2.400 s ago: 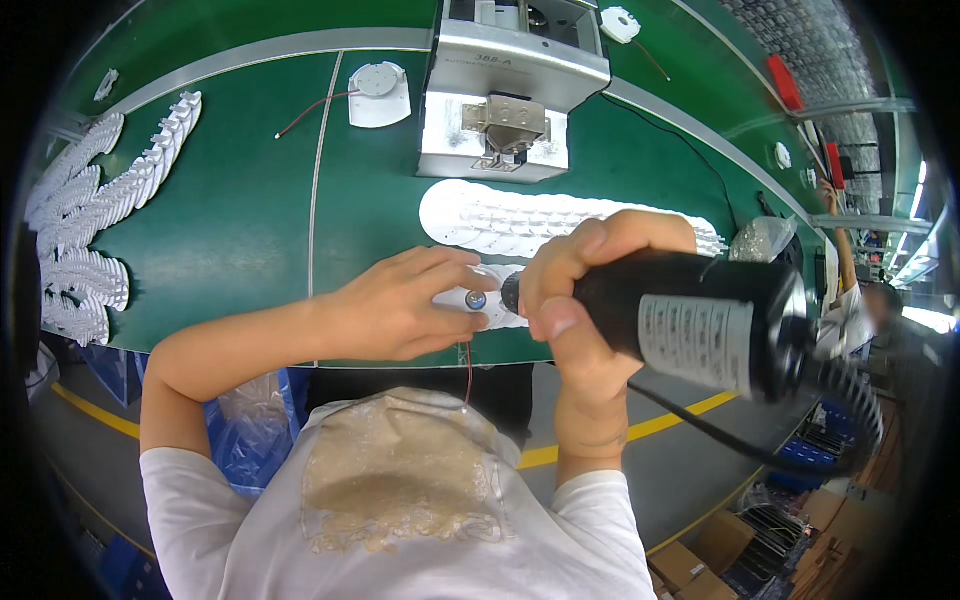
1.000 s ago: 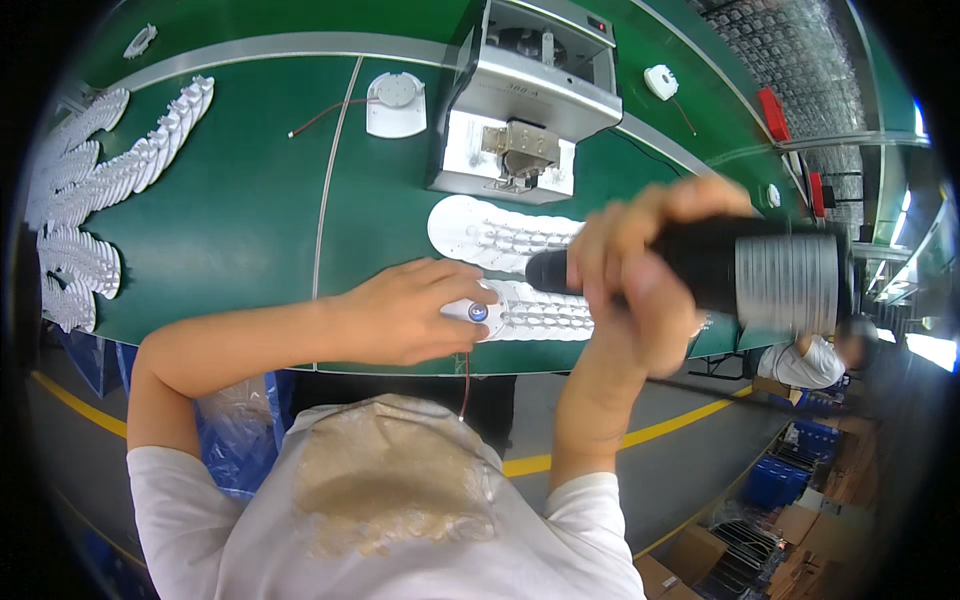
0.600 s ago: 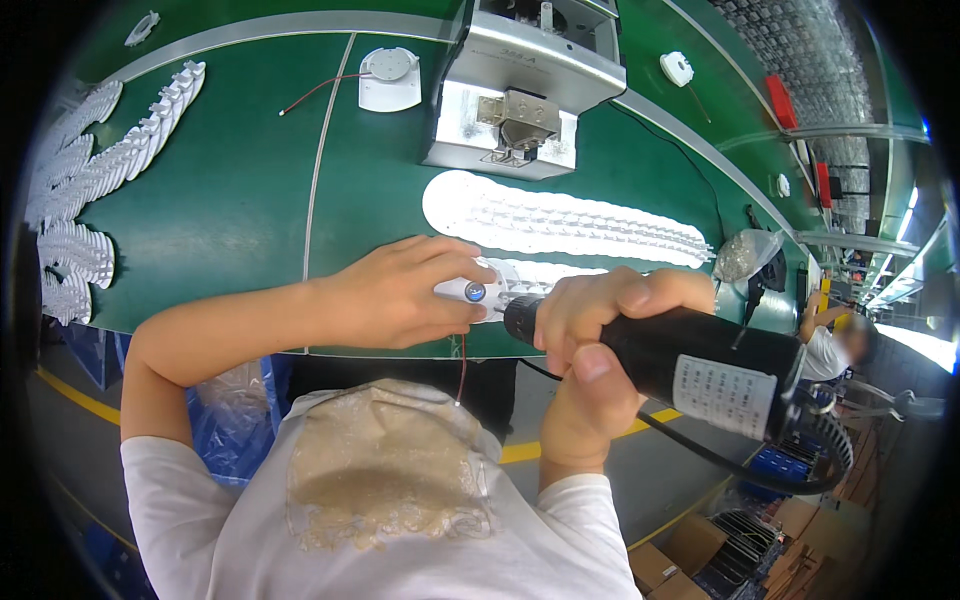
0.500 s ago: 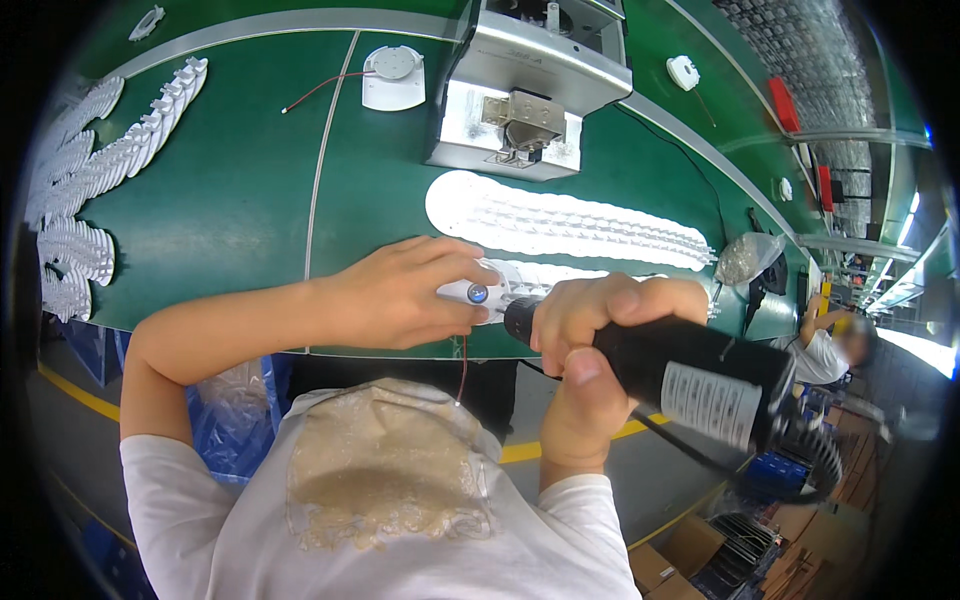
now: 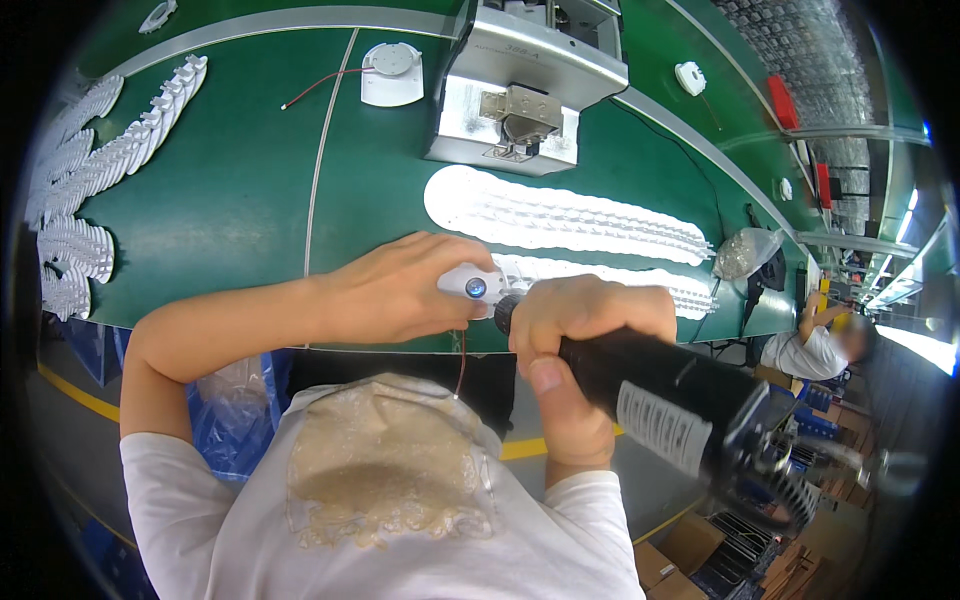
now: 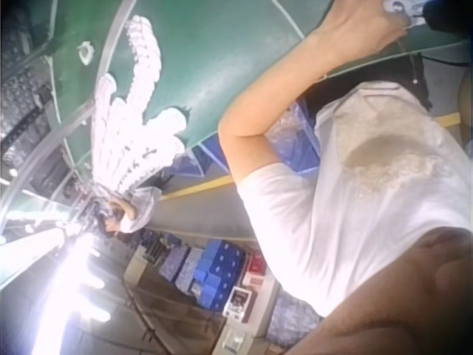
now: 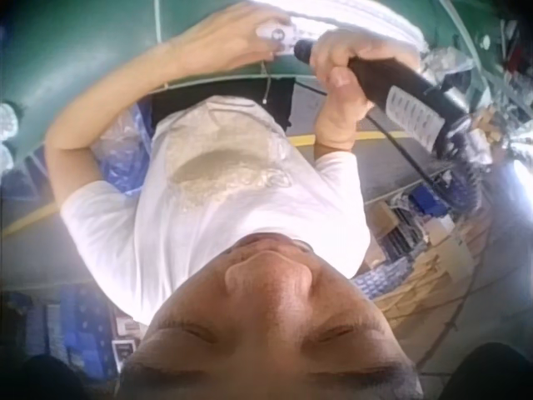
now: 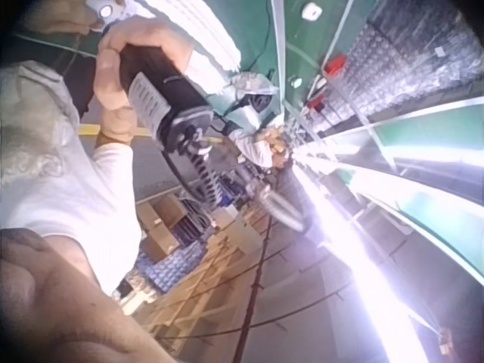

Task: The worker is assembling electronic components onto circular LED boards using an electric screwdriver on a factory assembly line.

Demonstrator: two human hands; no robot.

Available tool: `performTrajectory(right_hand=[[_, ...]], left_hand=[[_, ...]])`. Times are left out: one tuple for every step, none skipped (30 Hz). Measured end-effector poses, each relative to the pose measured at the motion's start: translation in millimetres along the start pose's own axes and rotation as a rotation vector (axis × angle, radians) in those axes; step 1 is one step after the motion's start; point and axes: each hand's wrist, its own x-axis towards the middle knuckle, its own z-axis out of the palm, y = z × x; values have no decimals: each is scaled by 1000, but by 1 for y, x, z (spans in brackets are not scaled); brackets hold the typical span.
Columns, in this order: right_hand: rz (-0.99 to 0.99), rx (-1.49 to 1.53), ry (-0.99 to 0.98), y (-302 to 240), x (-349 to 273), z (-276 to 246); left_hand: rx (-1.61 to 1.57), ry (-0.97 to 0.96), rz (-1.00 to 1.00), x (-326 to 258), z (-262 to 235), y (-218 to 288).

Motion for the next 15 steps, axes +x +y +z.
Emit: performTrajectory(right_hand=[[17,3,24,-1,1,0],[33,7,48,-3,3,0],[11,81,57,-3,5,-1],[-12,157,67,-6,8,-6],[3,258,-10,-14,12,-18],[-48,296,5,-20,14,-21],[-87,274,15,-25,14,-26],[-128,255,28,-30,14,-30],[-132,230,58,-33,11,-34],[-118,196,87,-35,8,-35],[-101,188,97,-35,5,-38],[-85,179,100,-36,1,-40],[-73,164,108,-36,-3,-43],[-75,185,116,-36,-7,-45],[-71,189,123,-36,-10,-45]], left_hand=[[-14,-9,-37,0,-1,2],[-12,-9,-34,0,-2,2],[-10,-25,-54,-1,-4,2],[-5,-42,-74,-2,-6,2],[8,-44,-79,-3,-8,4],[47,-5,-45,-2,-9,5],[88,30,-12,0,-13,8],[106,15,-10,-1,-20,13],[161,-20,-60,-3,-34,25],[217,-55,-115,-9,-48,34],[291,-22,-182,-16,-60,39],[401,55,-240,-24,-75,39],[445,92,-311,-28,-91,35],[490,132,-379,-28,-111,26],[575,177,-448,-29,-128,16]])
